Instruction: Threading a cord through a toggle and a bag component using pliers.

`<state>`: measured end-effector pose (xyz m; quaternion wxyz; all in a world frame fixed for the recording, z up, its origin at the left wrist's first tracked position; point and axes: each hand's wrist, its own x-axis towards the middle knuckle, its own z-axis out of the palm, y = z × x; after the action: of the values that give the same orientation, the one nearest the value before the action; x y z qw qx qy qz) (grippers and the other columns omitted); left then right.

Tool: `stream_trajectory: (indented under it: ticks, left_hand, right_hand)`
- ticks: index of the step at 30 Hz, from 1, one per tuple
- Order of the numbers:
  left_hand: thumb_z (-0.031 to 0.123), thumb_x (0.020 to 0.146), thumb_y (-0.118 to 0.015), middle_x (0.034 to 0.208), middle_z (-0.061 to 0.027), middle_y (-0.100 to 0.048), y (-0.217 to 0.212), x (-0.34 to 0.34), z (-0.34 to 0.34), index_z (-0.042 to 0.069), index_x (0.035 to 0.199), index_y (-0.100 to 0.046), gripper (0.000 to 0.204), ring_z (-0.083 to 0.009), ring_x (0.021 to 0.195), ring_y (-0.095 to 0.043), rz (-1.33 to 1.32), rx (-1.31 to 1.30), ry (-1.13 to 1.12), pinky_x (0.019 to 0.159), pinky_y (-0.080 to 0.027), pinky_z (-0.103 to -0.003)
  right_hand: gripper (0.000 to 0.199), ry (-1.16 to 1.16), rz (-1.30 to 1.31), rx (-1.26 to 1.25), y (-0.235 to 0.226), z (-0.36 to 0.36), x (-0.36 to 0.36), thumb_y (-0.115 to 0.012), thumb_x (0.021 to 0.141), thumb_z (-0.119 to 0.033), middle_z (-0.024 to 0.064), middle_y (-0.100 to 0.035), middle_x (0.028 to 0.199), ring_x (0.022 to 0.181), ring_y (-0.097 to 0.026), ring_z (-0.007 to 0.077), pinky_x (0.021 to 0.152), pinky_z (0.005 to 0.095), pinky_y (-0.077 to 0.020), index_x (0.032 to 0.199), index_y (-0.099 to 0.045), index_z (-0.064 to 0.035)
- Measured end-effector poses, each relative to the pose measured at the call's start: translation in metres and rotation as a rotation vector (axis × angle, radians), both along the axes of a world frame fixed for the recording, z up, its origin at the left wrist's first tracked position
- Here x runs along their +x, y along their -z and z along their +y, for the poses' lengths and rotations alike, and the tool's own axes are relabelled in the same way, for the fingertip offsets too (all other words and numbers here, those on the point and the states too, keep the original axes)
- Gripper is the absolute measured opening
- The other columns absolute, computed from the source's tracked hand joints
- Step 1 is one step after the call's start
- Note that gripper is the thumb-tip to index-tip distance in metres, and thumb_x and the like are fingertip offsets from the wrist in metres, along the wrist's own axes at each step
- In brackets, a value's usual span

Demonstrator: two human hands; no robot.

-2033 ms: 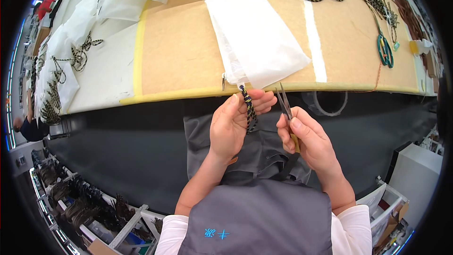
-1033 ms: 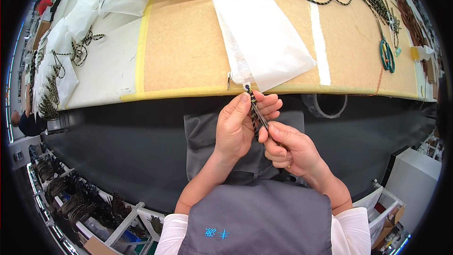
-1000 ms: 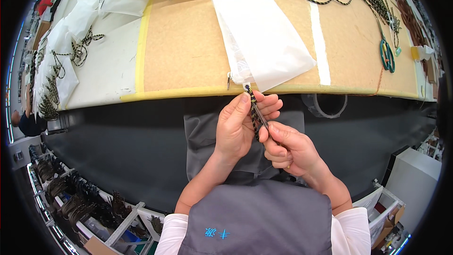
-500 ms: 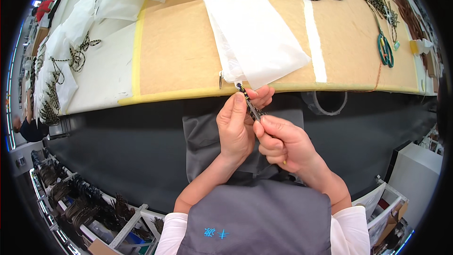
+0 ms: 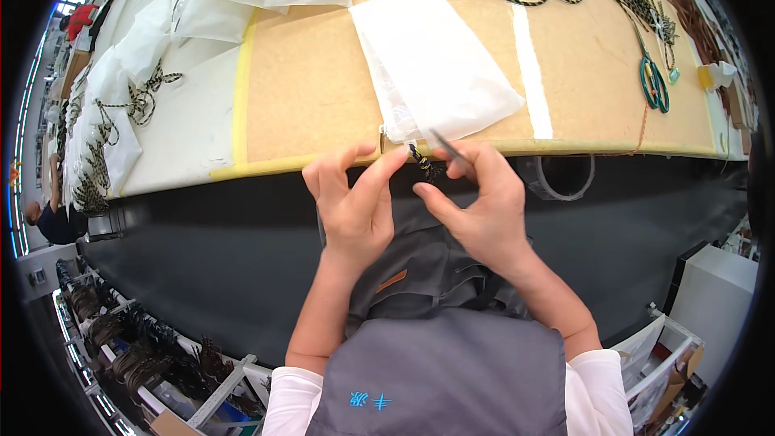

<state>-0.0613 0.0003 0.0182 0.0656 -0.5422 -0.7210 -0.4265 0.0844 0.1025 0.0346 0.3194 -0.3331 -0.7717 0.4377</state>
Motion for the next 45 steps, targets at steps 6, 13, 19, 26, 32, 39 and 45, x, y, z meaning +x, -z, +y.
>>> stream_trajectory:
  ticks: [6,13,19,26,32,39,45]
  left_hand:
    - [0.002,0.081,-0.073,0.121,-0.007,-0.059,-0.018,-0.028,0.023,0.015,0.106,-0.076,0.028,-0.0271,0.111,-0.046,0.051,-0.156,0.256,0.095,-0.038,-0.037]
    - [0.006,0.085,-0.072,0.118,-0.0087,-0.059,-0.025,-0.03,0.031,0.01,0.096,-0.073,0.012,-0.0282,0.111,-0.045,0.012,-0.173,0.389,0.098,-0.036,-0.038]
    - [0.008,0.083,-0.072,0.119,-0.0033,-0.059,-0.022,-0.028,0.034,0.011,0.093,-0.069,0.011,-0.0256,0.112,-0.047,-0.016,-0.148,0.424,0.096,-0.03,-0.037]
    - [0.006,0.081,-0.071,0.117,-0.0037,-0.06,-0.02,-0.028,0.039,0.008,0.089,-0.065,0.009,-0.025,0.117,-0.05,0.017,-0.109,0.446,0.097,-0.03,-0.039]
    - [0.003,0.083,-0.07,0.117,-0.0089,-0.062,-0.021,-0.027,0.038,0.003,0.086,-0.063,0.007,-0.0334,0.124,-0.048,0.0,-0.153,0.46,0.103,-0.033,-0.042]
    - [0.002,0.083,-0.069,0.119,-0.0107,-0.061,-0.025,-0.027,0.038,0.002,0.083,-0.061,0.008,-0.0358,0.122,-0.048,-0.059,-0.165,0.485,0.103,-0.033,-0.043]
    - [0.004,0.083,-0.07,0.124,-0.0055,-0.059,-0.02,-0.032,0.036,0.007,0.089,-0.064,0.008,-0.0284,0.126,-0.047,0.005,-0.164,0.518,0.103,-0.03,-0.04]
  right_hand:
    - [0.03,0.093,0.134,-0.119,0.019,-0.012,-0.018,-0.082,0.08,-0.005,0.0058,-0.069,0.087,0.075,-0.068,0.0127,0.065,0.025,-0.053,0.101,-0.061,-0.0017]
    - [0.02,0.024,0.13,-0.319,0.005,-0.004,-0.002,-0.078,0.085,-0.002,0.0015,-0.068,0.083,0.072,-0.058,0.0044,0.065,0.021,-0.0487,0.102,-0.067,0.0]
    - [0.019,0.034,0.126,-0.251,0.009,-0.005,0.0,-0.078,0.086,-0.001,-0.0023,-0.065,0.08,0.07,-0.053,0.0025,0.063,0.0195,-0.0455,0.102,-0.069,0.0004]
    - [0.009,0.017,0.121,-0.015,0.008,0.003,-0.003,-0.076,0.087,-0.002,0.0074,-0.065,0.072,0.059,-0.053,0.0097,0.057,0.0278,-0.0455,0.092,-0.069,0.0012]
    - [0.014,-0.055,-0.023,-0.29,-0.014,0.006,-0.001,-0.075,0.089,-0.005,0.0094,-0.068,0.078,0.066,-0.06,0.0115,0.06,0.0274,-0.0489,0.097,-0.066,0.0008]
    - [0.019,0.004,0.162,-0.311,0.009,-0.002,0.003,-0.075,0.09,-0.006,0.0045,-0.067,0.079,0.069,-0.058,0.0082,0.063,0.0254,-0.0494,0.105,-0.067,0.001]
    - [0.019,-0.091,0.031,-0.247,0.003,0.003,0.004,-0.073,0.091,-0.008,0.0044,-0.064,0.076,0.066,-0.055,0.0073,0.061,0.0233,-0.0469,0.107,-0.067,0.0018]
